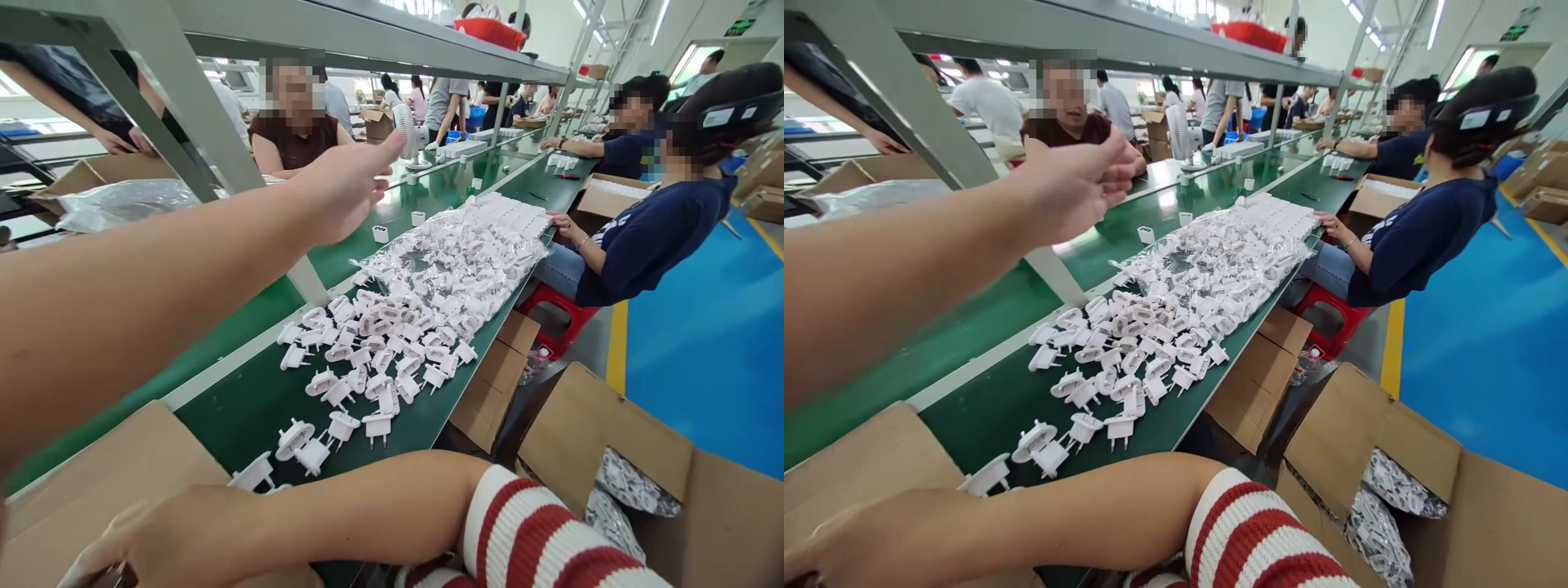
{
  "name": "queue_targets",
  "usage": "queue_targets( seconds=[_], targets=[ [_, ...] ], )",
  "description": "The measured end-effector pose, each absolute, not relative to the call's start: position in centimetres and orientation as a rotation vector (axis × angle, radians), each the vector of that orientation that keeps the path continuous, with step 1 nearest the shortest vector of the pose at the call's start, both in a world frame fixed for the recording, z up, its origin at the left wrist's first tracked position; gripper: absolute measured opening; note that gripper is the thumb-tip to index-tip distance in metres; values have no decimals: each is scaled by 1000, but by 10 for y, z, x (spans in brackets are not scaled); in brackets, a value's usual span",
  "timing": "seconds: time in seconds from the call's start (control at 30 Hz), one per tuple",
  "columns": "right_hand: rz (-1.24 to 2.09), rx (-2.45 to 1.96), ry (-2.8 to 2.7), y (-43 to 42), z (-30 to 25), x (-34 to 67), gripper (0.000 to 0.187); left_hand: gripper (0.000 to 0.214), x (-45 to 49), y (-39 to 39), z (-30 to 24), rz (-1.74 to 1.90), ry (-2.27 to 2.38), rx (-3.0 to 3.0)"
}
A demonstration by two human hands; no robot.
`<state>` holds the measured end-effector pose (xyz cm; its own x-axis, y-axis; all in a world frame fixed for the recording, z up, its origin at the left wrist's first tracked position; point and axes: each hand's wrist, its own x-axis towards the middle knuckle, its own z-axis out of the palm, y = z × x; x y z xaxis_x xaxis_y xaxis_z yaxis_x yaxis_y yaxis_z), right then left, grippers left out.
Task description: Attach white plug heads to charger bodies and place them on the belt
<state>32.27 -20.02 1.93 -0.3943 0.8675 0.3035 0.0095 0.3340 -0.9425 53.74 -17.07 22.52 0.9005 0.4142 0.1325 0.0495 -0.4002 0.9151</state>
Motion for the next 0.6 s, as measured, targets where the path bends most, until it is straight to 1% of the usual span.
queue_targets(
  seconds=[0.1, 0.2, 0.3, 0.33, 0.4, 0.43, 0.5, 0.53, 0.6],
  targets=[
    [1264, -865, -1612, -193, 21, 330, 22, 49, 453, -159, 210, 424, 385, 1889],
    [1471, -967, -1556, -187, 18, 331, 27, 46, 359, -145, 198, 477, 465, 1890],
    [1547, -1056, -1382, -197, 13, 329, 42, 17, 266, -132, 179, 684, 592, 1917],
    [1513, -1074, -1341, -205, 13, 329, 45, 13, 237, -130, 170, 755, 644, 1904],
    [1285, -1060, -1264, -221, 13, 330, 38, 10, 185, -133, 147, 870, 792, 1814],
    [1273, -1042, -1245, -227, 15, 331, 34, 9, 162, -138, 134, 905, 891, 1739],
    [1266, -1042, -1179, -233, 19, 334, 33, 25, 125, -147, 107, 946, 1121, 1573],
    [1265, -1064, -1183, -233, 21, 336, 36, 34, 110, -150, 94, 942, 1241, 1511],
    [1219, -1153, -1166, -231, 26, 337, 41, 40, 85, -153, 69, 921, 1414, 1463]
  ],
)
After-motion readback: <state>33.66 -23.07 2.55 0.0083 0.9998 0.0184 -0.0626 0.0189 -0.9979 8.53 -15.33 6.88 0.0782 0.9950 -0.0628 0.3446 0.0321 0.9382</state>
